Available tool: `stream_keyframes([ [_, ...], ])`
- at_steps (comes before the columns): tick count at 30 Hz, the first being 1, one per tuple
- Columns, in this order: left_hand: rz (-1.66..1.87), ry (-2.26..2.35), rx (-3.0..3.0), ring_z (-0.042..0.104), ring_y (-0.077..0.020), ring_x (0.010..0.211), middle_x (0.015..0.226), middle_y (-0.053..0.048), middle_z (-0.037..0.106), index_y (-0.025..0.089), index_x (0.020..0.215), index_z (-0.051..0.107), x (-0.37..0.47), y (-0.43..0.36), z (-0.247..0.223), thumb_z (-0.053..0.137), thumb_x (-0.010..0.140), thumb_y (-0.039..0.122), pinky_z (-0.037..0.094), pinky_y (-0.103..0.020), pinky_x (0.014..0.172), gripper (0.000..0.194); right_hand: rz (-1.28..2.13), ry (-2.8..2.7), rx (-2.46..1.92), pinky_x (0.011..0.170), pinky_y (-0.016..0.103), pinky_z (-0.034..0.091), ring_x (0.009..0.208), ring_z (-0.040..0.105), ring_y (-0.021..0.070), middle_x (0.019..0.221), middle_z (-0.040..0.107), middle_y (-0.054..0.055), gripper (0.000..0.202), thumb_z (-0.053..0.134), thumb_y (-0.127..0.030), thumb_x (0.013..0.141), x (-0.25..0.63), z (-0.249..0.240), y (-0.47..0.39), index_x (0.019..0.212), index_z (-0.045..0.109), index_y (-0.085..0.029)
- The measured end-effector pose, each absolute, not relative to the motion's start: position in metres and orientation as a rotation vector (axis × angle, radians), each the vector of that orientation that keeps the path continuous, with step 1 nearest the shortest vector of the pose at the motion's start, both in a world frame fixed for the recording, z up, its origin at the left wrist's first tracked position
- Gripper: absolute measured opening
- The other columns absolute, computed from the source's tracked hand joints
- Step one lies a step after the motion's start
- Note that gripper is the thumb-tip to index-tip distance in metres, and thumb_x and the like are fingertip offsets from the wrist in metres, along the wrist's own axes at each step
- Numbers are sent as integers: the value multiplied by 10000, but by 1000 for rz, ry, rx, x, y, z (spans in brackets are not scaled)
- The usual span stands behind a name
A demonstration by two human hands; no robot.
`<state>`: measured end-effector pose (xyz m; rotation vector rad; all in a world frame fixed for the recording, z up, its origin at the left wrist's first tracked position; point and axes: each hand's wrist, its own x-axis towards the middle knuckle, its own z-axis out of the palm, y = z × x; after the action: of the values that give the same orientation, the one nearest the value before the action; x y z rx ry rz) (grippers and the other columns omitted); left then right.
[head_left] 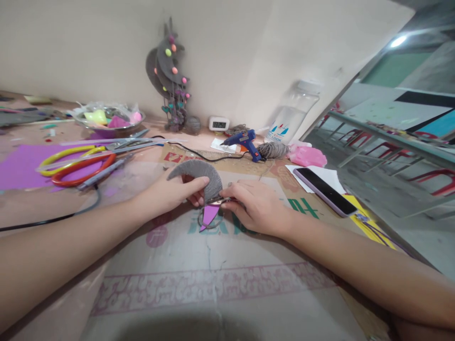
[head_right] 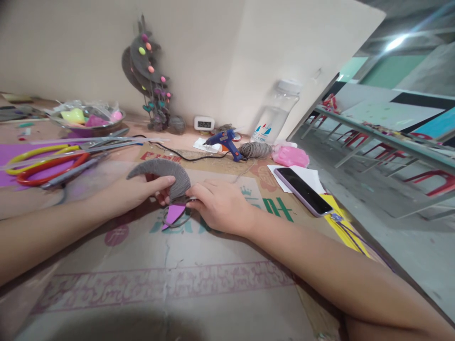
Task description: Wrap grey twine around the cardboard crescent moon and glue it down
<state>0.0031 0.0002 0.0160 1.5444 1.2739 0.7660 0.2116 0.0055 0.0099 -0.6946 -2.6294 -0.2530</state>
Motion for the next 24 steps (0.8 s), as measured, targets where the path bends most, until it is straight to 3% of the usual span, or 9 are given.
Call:
stream_keyframes([
  [24,775,1242,1523,606,-115,528,537,8,645,173,605,607,2,2,11,521,783,394,486,-186,567,297,-181,-2666,-633,607,254,417,675,562,142,773,640,54,174,458,-261,892,211,9,8,913,563,-124],
])
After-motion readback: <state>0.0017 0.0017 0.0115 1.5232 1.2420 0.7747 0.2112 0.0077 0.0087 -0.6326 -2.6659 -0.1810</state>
